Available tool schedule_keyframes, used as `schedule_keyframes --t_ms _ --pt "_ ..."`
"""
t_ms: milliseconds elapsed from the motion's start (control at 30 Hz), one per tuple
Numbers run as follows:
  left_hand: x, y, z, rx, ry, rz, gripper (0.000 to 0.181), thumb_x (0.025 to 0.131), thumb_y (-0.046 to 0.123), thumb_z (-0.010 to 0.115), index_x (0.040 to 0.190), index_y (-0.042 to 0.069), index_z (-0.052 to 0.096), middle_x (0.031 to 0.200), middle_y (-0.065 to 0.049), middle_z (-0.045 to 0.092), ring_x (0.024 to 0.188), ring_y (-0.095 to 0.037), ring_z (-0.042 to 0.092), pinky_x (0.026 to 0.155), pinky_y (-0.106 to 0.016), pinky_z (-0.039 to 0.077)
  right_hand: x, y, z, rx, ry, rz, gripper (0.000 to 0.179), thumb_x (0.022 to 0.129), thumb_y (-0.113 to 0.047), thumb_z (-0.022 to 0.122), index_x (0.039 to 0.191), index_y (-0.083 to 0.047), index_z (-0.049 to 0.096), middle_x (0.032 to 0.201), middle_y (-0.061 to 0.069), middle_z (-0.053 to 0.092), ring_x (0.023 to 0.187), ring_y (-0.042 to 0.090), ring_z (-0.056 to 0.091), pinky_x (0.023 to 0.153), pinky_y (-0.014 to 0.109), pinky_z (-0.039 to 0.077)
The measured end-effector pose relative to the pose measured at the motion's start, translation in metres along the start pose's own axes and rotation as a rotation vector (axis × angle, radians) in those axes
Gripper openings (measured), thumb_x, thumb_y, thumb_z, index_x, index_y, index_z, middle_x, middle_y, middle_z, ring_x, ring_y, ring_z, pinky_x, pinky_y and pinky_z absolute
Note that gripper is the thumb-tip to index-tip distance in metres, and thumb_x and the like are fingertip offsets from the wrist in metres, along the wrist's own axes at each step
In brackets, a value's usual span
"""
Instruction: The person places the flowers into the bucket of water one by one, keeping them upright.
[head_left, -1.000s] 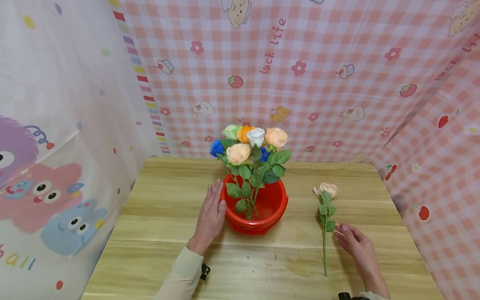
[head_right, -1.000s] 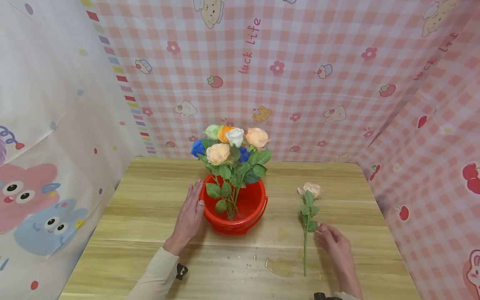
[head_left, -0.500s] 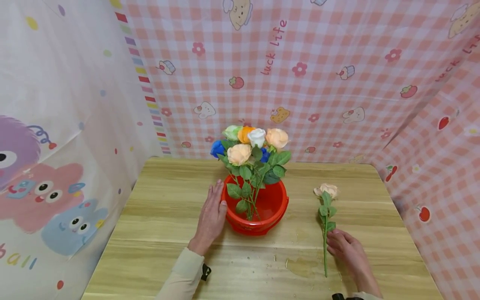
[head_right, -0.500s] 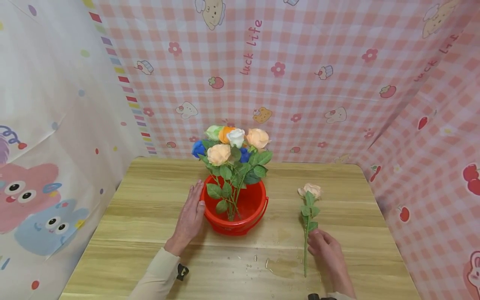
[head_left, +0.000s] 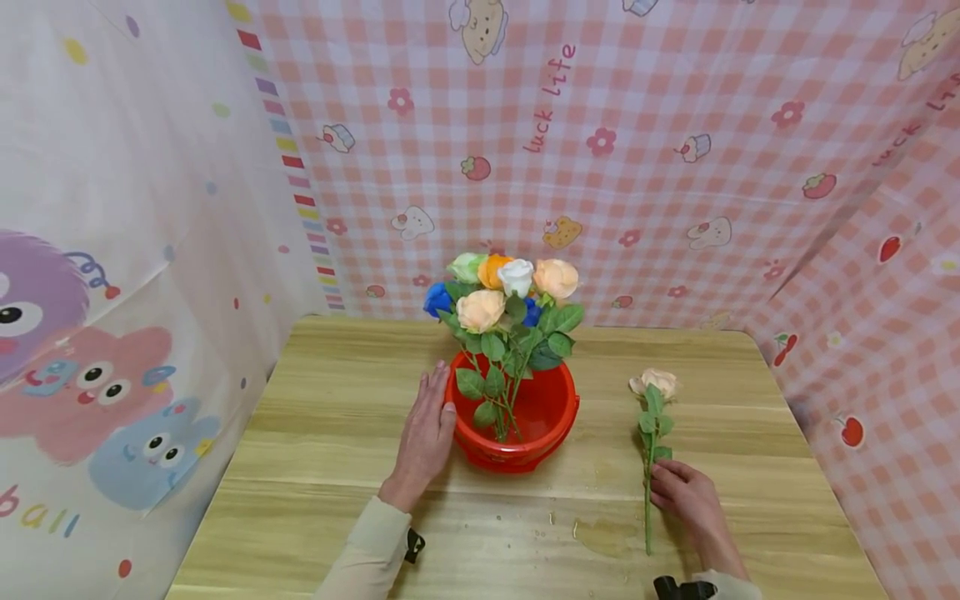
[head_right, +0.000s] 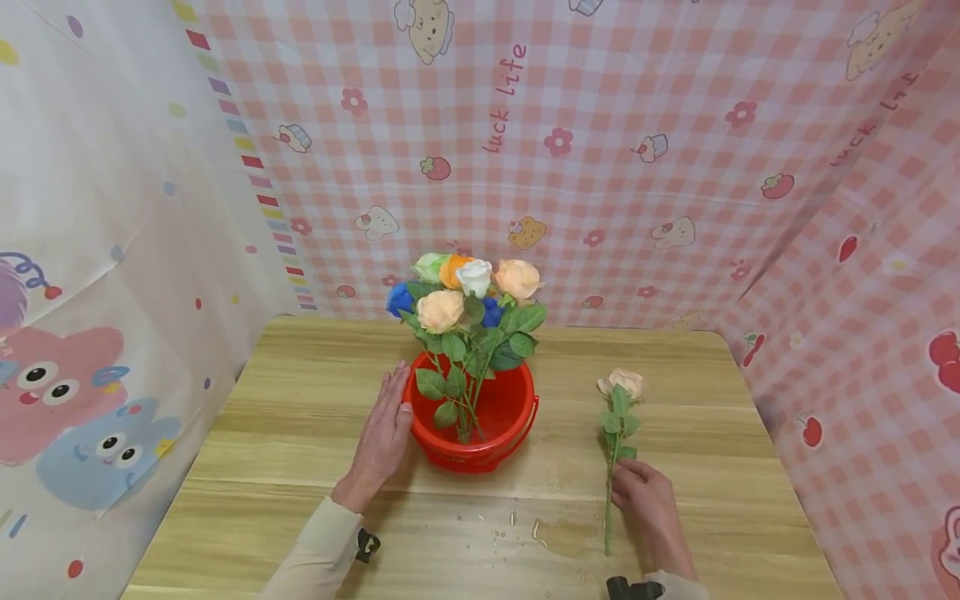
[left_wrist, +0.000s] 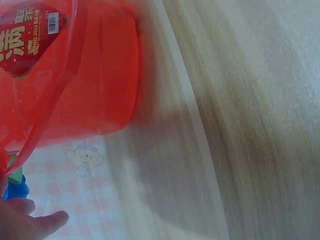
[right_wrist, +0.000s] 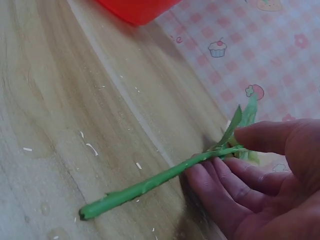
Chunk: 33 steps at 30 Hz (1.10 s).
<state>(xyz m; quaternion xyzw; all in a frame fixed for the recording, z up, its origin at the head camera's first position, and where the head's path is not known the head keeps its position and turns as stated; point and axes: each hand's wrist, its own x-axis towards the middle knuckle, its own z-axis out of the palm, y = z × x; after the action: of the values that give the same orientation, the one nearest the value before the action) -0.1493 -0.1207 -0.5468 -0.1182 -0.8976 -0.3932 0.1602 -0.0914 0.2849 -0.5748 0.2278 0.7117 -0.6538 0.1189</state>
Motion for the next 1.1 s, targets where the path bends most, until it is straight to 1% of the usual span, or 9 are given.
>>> schedule_keyframes --t_ms 133,233,433,633,767,933,1100 --pt "0.0 0.0 0.0 0.003 0.003 -0.003 0.058 0.108 0.024 0.038 0.163 0.006 0.031 0.168 -0.01 0.03 0.155 -0.038 0.023 0.124 -0.055 0.027 0.003 0.0 0.002 -0.012 0.017 0.009 0.056 0.104 -0.011 0.06 0.148 0.017 0.039 0.104 0.001 0.072 0.085 0.004 0.069 0.075 0.024 0.062" --pt "0.0 0.0 0.0 0.003 0.005 -0.007 0.058 0.108 0.023 0.037 0.163 0.006 0.031 0.168 -0.01 0.03 0.155 -0.038 0.023 0.124 -0.055 0.027 0.004 0.0 0.004 0.001 0.029 0.017 0.053 0.102 -0.008 0.06 0.146 0.017 0.042 0.097 -0.002 0.072 0.082 0.005 0.07 0.073 0.024 0.062" --pt "0.0 0.002 0.001 0.003 0.006 -0.013 0.058 0.108 0.022 0.038 0.163 0.005 0.031 0.168 -0.01 0.03 0.155 -0.037 0.024 0.124 -0.054 0.027 0.006 0.001 0.007 0.034 0.034 0.003 0.049 0.101 -0.003 0.06 0.143 0.018 0.044 0.091 -0.002 0.072 0.078 0.008 0.072 0.071 0.024 0.063" --pt "-0.001 0.001 0.002 0.01 0.005 -0.018 0.058 0.108 0.022 0.037 0.163 0.006 0.03 0.168 -0.01 0.03 0.155 -0.036 0.024 0.124 -0.053 0.027 0.005 0.001 0.008 0.049 0.035 -0.013 0.047 0.101 -0.001 0.061 0.14 0.019 0.045 0.09 -0.001 0.072 0.077 0.009 0.073 0.071 0.024 0.063" --pt "-0.001 0.001 0.002 0.005 0.013 -0.008 0.058 0.108 0.021 0.038 0.162 0.005 0.031 0.168 -0.01 0.031 0.155 -0.036 0.025 0.124 -0.052 0.027 0.002 -0.002 0.007 0.042 0.045 -0.025 0.048 0.101 -0.001 0.061 0.141 0.019 0.044 0.089 -0.001 0.071 0.077 0.008 0.072 0.07 0.023 0.063" --pt "-0.001 0.001 0.002 -0.004 0.012 -0.009 0.058 0.107 0.022 0.038 0.162 0.005 0.032 0.168 -0.01 0.031 0.155 -0.034 0.025 0.125 -0.049 0.026 -0.004 -0.011 0.006 0.042 0.053 -0.055 0.049 0.101 -0.002 0.061 0.142 0.018 0.043 0.092 -0.002 0.071 0.078 0.007 0.07 0.072 0.023 0.062" --pt "-0.001 0.0 0.003 -0.01 0.016 -0.004 0.058 0.107 0.021 0.038 0.162 0.004 0.032 0.168 -0.01 0.031 0.155 -0.034 0.025 0.126 -0.048 0.025 -0.009 -0.02 0.006 0.071 0.061 -0.082 0.045 0.102 -0.003 0.06 0.141 0.015 0.045 0.093 -0.005 0.071 0.084 0.006 0.071 0.076 0.024 0.062"
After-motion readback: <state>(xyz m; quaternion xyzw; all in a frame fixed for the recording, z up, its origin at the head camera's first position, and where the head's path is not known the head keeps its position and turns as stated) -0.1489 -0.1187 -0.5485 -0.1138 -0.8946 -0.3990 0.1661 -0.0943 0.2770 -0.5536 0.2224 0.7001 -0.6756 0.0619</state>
